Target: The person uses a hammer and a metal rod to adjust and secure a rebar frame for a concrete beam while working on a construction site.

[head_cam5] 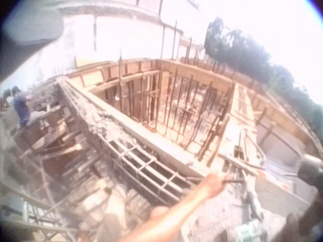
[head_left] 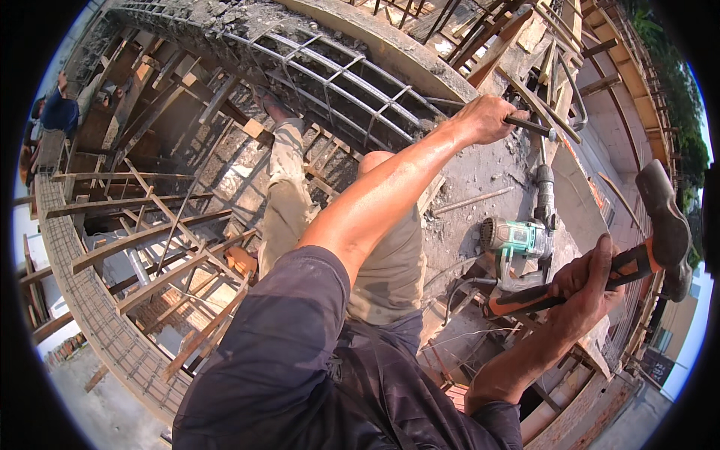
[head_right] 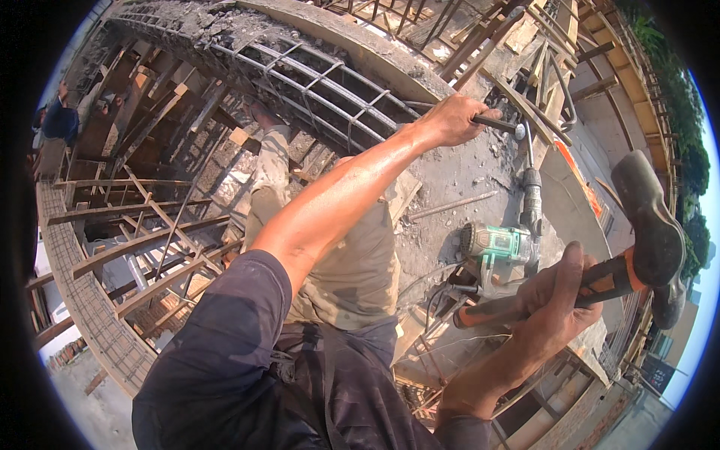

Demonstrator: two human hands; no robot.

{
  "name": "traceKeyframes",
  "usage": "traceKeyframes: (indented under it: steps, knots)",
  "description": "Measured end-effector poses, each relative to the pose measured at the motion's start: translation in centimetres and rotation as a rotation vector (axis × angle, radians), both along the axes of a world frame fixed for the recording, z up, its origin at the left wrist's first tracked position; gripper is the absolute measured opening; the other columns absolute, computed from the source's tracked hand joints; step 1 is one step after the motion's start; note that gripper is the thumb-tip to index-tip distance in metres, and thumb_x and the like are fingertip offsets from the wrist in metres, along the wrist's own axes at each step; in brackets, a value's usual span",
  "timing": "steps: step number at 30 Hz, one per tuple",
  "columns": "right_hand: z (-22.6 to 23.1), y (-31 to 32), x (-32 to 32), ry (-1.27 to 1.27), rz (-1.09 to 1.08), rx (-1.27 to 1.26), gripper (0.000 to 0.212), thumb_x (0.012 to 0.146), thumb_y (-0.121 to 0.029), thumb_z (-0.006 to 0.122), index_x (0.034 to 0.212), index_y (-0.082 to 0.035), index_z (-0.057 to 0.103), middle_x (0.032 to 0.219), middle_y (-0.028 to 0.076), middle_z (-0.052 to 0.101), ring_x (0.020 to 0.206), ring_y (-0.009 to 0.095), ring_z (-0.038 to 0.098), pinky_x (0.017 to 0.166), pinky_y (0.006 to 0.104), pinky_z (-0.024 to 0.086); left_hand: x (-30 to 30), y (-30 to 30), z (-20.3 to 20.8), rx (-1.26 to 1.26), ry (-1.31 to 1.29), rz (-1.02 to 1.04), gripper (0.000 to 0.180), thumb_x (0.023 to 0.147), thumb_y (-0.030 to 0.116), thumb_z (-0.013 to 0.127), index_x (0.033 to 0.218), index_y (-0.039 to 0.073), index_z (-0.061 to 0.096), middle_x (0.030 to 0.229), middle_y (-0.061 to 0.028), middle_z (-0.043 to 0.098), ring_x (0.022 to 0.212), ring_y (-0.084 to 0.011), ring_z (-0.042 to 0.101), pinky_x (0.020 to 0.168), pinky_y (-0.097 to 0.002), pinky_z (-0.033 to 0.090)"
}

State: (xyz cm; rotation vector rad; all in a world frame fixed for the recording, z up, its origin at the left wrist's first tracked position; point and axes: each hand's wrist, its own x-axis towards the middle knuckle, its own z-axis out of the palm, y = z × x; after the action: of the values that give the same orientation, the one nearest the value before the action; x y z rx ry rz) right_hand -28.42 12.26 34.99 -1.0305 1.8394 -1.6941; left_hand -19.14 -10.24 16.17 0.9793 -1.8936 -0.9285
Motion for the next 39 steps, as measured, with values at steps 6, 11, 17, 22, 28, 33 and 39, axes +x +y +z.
traceKeyframes:
  steps: [6, 11, 17, 22, 28, 33, 39]
  knots:
    - [-0.1, -3.8, -0.8, -0.125, 0.095, -0.328, 0.04, 0.1, -0.024, 0.057, 0.065, -0.015, 0.038, 0.051, -0.005, 0.029, 0.04, 0.005, 0.023, 0.037, 0.0236, 0.026, -0.2, -0.1, 0.5, 0.047, 0.026, 0.034, 0.043, 0.098, 0.043, 0.055, 0.086, 0.004, 0.068, 0.075, -0.0224, 0.065, 0.076, -0.0398, 0.066, 0.071, -0.0476, 0.049]
    - [-5.4, -2.6, -0.9, -0.141, 0.269, 0.46, 0.034, 0.092, -0.023, 0.068, 0.07, -0.013, 0.044, 0.052, -0.006, 0.036, 0.038, 0.004, 0.03, 0.035, 0.0236, 0.025, 0.1, -1.8, -1.9, -0.055, 0.012, 0.1, 0.037, 0.098, 0.038, 0.058, 0.091, 0.005, 0.069, 0.072, -0.022, 0.063, 0.071, -0.0387, 0.065, 0.067, -0.0463, 0.048]
    - [2.5, -1.6, -0.5, -0.039, 0.095, 0.021, 0.035, 0.092, -0.023, 0.068, 0.069, -0.012, 0.044, 0.052, -0.005, 0.035, 0.039, 0.004, 0.029, 0.036, 0.0247, 0.024, 0.1, -1.7, -1.1, 0.064, 0.03, 0.119, 0.044, 0.097, 0.043, 0.057, 0.085, 0.002, 0.069, 0.077, -0.0257, 0.066, 0.078, -0.0439, 0.067, 0.071, -0.0503, 0.051]
    - [-3.2, -5.7, -1.7, -0.184, 0.224, -0.006, 0.036, 0.093, -0.023, 0.067, 0.068, -0.014, 0.042, 0.051, -0.005, 0.035, 0.04, 0.005, 0.029, 0.036, 0.0252, 0.026, 0.4, -1.3, -1.0, 0.048, 0.041, 0.123, 0.037, 0.097, 0.04, 0.057, 0.09, 0.005, 0.069, 0.07, -0.021, 0.063, 0.066, -0.0392, 0.061, 0.065, -0.0456, 0.048]
    - [-9.1, -2.5, -2.8, -0.208, 0.291, 0.598, 0.031, 0.089, -0.022, 0.071, 0.072, -0.013, 0.046, 0.053, -0.007, 0.039, 0.04, 0.005, 0.032, 0.037, 0.0247, 0.026, 2.9, -4.8, -2.6, -0.001, 0.158, 0.206, 0.055, 0.098, 0.048, 0.053, 0.068, 0.002, 0.055, 0.056, -0.0064, 0.049, 0.058, -0.0172, 0.047, 0.055, -0.0412, 0.04]
    - [-11.5, 1.3, -3.1, -0.304, 0.335, 0.716, 0.025, 0.091, -0.021, 0.069, 0.076, -0.012, 0.05, 0.056, -0.007, 0.041, 0.043, 0.005, 0.035, 0.039, 0.0241, 0.028, 20.4, -15.1, -5.6, 0.184, 0.645, 0.736, 0.063, 0.096, 0.058, 0.053, 0.061, 0.006, 0.049, 0.053, -0.003, 0.052, 0.045, -0.0161, 0.05, 0.044, -0.0345, 0.039]
    - [-15.2, 6.1, -5.1, -0.308, 0.197, 0.855, 0.031, 0.092, -0.024, 0.067, 0.073, -0.013, 0.045, 0.053, -0.007, 0.039, 0.039, 0.006, 0.032, 0.037, 0.0273, 0.027, 24.1, -13.3, -0.2, 0.03, 0.807, 0.774, 0.051, 0.097, 0.054, 0.056, 0.081, 0.006, 0.056, 0.059, 0.0023, 0.046, 0.054, -0.0123, 0.046, 0.052, -0.0284, 0.039]
